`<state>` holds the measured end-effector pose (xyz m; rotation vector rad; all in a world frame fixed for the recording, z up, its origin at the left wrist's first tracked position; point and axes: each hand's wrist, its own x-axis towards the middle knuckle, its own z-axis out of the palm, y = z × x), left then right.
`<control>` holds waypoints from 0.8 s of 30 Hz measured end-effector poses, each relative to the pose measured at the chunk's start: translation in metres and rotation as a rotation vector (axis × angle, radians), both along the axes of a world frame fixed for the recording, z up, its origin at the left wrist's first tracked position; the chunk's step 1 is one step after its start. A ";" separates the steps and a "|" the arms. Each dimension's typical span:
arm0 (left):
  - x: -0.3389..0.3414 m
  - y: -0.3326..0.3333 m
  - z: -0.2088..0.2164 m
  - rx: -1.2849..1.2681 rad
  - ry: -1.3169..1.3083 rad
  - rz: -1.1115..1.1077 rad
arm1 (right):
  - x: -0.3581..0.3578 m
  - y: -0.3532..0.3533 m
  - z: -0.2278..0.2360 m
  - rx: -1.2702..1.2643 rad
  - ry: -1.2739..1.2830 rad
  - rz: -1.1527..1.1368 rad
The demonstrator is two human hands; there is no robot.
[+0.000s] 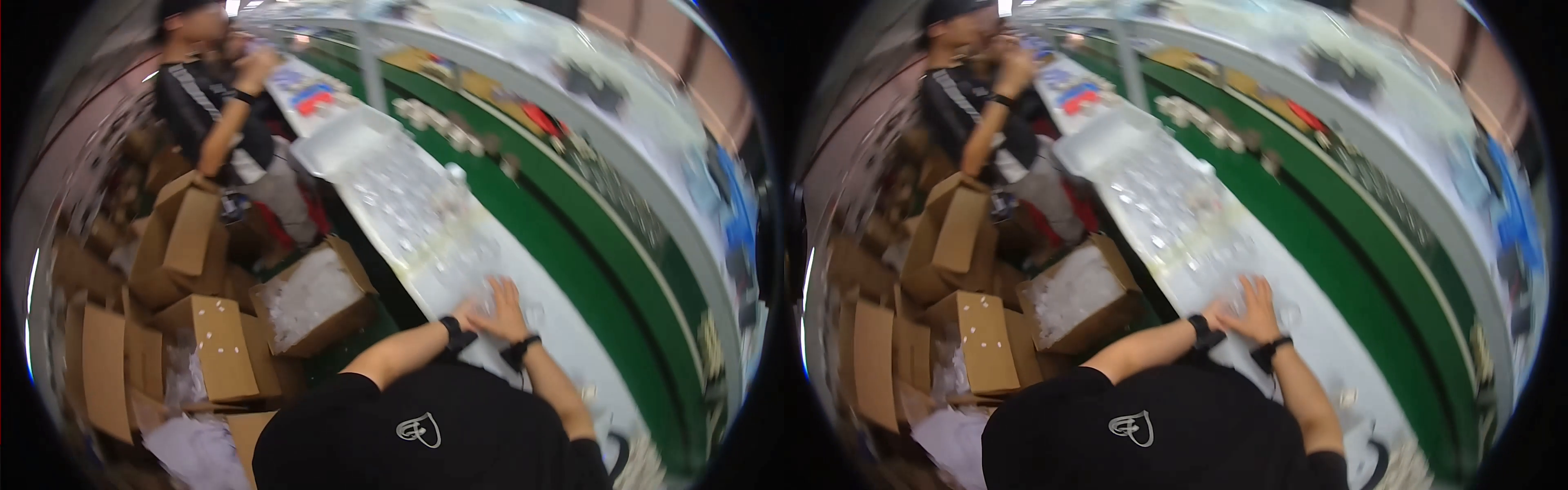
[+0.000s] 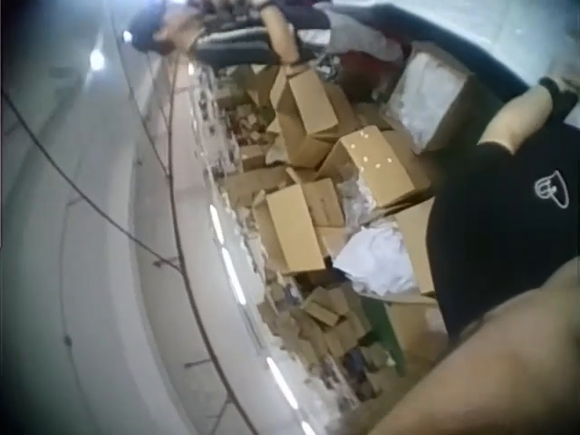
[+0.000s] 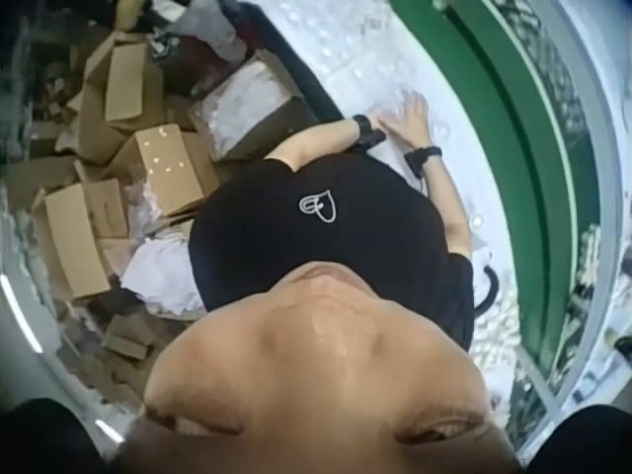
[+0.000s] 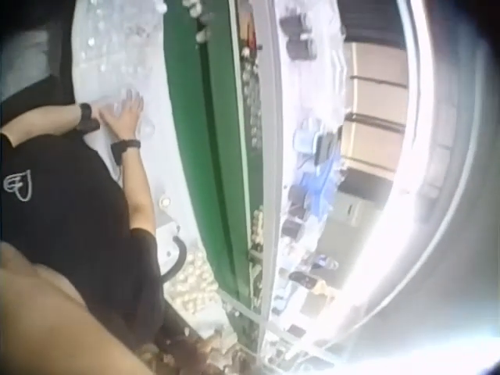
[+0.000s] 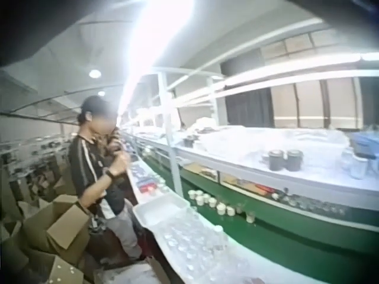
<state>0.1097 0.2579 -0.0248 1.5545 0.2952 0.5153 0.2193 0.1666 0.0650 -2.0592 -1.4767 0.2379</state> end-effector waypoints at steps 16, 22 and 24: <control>0.012 0.051 0.000 -0.443 0.449 -0.237 | -0.016 0.011 -0.003 0.093 -0.036 -0.110; 0.000 0.045 0.054 0.353 0.570 0.406 | -0.038 0.012 0.016 -0.094 -0.215 -0.156; 0.000 0.039 0.057 0.580 0.148 0.308 | -0.043 0.014 0.015 -0.077 -0.182 -0.126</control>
